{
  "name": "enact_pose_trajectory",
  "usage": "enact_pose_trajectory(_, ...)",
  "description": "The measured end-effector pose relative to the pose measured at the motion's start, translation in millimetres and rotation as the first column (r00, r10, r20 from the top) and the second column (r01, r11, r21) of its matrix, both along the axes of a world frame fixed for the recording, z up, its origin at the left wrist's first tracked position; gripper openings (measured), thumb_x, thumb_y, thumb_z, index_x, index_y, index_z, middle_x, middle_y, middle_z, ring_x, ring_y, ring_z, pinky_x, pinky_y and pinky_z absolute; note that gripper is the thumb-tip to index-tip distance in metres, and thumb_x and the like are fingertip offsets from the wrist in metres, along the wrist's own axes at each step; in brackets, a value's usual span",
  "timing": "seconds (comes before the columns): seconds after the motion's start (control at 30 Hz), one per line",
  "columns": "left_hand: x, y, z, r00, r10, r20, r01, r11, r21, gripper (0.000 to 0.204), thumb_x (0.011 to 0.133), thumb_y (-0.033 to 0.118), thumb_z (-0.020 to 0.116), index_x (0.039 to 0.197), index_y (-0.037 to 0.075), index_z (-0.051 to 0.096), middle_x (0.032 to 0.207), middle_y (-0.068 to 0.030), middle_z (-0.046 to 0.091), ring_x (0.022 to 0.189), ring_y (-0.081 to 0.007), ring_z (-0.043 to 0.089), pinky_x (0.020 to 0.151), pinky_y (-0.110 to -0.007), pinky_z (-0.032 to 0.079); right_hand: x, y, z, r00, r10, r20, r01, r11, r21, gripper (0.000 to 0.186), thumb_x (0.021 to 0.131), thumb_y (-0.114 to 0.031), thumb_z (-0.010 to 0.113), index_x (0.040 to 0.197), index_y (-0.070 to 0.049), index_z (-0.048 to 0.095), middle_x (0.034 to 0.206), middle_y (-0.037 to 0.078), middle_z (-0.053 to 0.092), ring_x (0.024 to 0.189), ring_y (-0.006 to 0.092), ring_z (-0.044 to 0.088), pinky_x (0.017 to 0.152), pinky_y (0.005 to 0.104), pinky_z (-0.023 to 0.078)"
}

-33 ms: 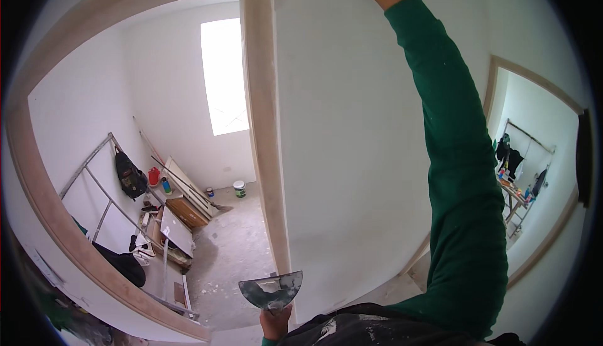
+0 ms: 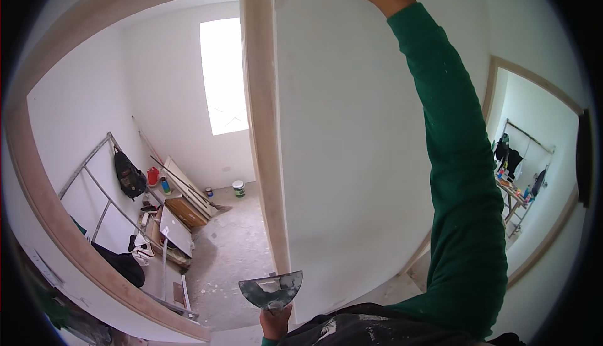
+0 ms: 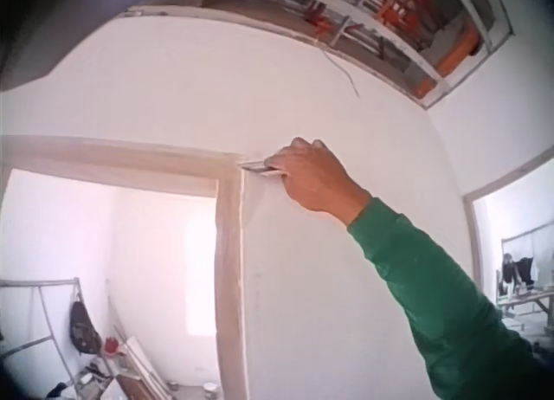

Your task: The person applies plaster to a wall using a trowel and a hawk. They repeatedly scoop plaster from the hawk and smooth it onto the wall surface, focusing on the area around a door frame.

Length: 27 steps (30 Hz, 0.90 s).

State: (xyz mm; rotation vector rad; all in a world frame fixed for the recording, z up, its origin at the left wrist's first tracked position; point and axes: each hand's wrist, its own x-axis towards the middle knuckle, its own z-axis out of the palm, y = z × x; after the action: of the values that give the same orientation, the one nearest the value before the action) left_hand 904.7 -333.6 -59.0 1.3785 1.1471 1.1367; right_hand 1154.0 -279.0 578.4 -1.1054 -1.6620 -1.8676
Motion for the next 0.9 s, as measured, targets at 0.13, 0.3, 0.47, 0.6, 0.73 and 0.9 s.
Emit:
enact_pose_trajectory(0.13, -2, 11, -4, 0.995, -0.097, 0.032, 0.097, 0.995, -0.025, 0.041, 0.071, 0.008, 0.083, 0.108, 0.001, 0.067, 0.105, -0.0107, 0.072, 0.095, -0.0178, 0.067, 0.087, -0.034, 0.051, -2, -11, -28, 0.999, -0.015, 0.041, 0.014, 1.000, 0.006, 0.028, 0.086, -0.004, 0.055, 0.111, -0.005, 0.067, 0.110, 0.010, 0.067, 0.103, 0.0276, 0.057, 0.087, 0.0451, 0.043)
enact_pose_trajectory(0.3, 0, 9, 4, 0.994, -0.064, -0.088, 0.067, 0.997, 0.039, 0.038, 0.071, 0.014, 0.082, 0.103, -0.001, 0.068, 0.096, -0.0140, 0.072, 0.088, -0.0225, 0.068, 0.080, -0.037, 0.052, -9, -19, -63, 0.995, 0.005, 0.098, 0.000, 0.999, -0.052, 0.028, 0.087, -0.003, 0.056, 0.112, -0.004, 0.067, 0.111, 0.011, 0.067, 0.102, 0.0273, 0.056, 0.084, 0.0433, 0.041)
enact_pose_trajectory(0.47, 0, 4, 11, 0.997, -0.057, -0.046, 0.057, 0.998, 0.009, 0.040, 0.068, 0.013, 0.082, 0.102, -0.002, 0.067, 0.094, -0.0142, 0.073, 0.086, -0.0235, 0.068, 0.078, -0.038, 0.052, -4, -19, -94, 0.998, -0.026, 0.053, 0.031, 0.995, -0.097, 0.031, 0.087, -0.004, 0.058, 0.116, -0.009, 0.068, 0.116, 0.007, 0.065, 0.106, 0.0252, 0.054, 0.088, 0.0437, 0.040)
enact_pose_trajectory(0.6, 0, 1, 9, 0.999, -0.025, -0.047, 0.027, 0.999, 0.043, 0.038, 0.069, 0.013, 0.082, 0.100, -0.003, 0.067, 0.091, -0.0142, 0.072, 0.082, -0.0244, 0.067, 0.076, -0.039, 0.052, 20, -2, -129, 0.991, -0.113, 0.069, 0.116, 0.992, -0.043, 0.051, 0.080, 0.003, 0.062, 0.125, -0.021, 0.066, 0.126, -0.001, 0.062, 0.119, 0.0200, 0.051, 0.101, 0.0422, 0.038)
enact_pose_trajectory(0.73, -2, -1, 17, 0.990, -0.048, -0.132, 0.057, 0.996, 0.065, 0.029, 0.078, 0.014, 0.077, 0.101, -0.002, 0.068, 0.094, -0.0157, 0.072, 0.084, -0.0261, 0.068, 0.077, -0.038, 0.052, 41, -12, -162, 0.976, -0.069, 0.204, 0.088, 0.993, -0.084, 0.039, 0.083, -0.007, 0.065, 0.120, -0.019, 0.068, 0.119, -0.003, 0.064, 0.114, 0.0166, 0.053, 0.096, 0.0409, 0.038)
enact_pose_trajectory(0.9, 2, -7, 20, 1.000, -0.005, -0.021, 0.006, 0.998, 0.062, 0.030, 0.077, 0.014, 0.077, 0.100, -0.002, 0.067, 0.094, -0.0159, 0.072, 0.084, -0.0246, 0.068, 0.078, -0.037, 0.052, 51, -33, -118, 0.943, -0.023, 0.332, 0.060, 0.993, -0.101, 0.052, 0.081, 0.005, 0.065, 0.117, -0.033, 0.069, 0.130, -0.012, 0.061, 0.122, 0.0163, 0.050, 0.105, 0.0426, 0.034)
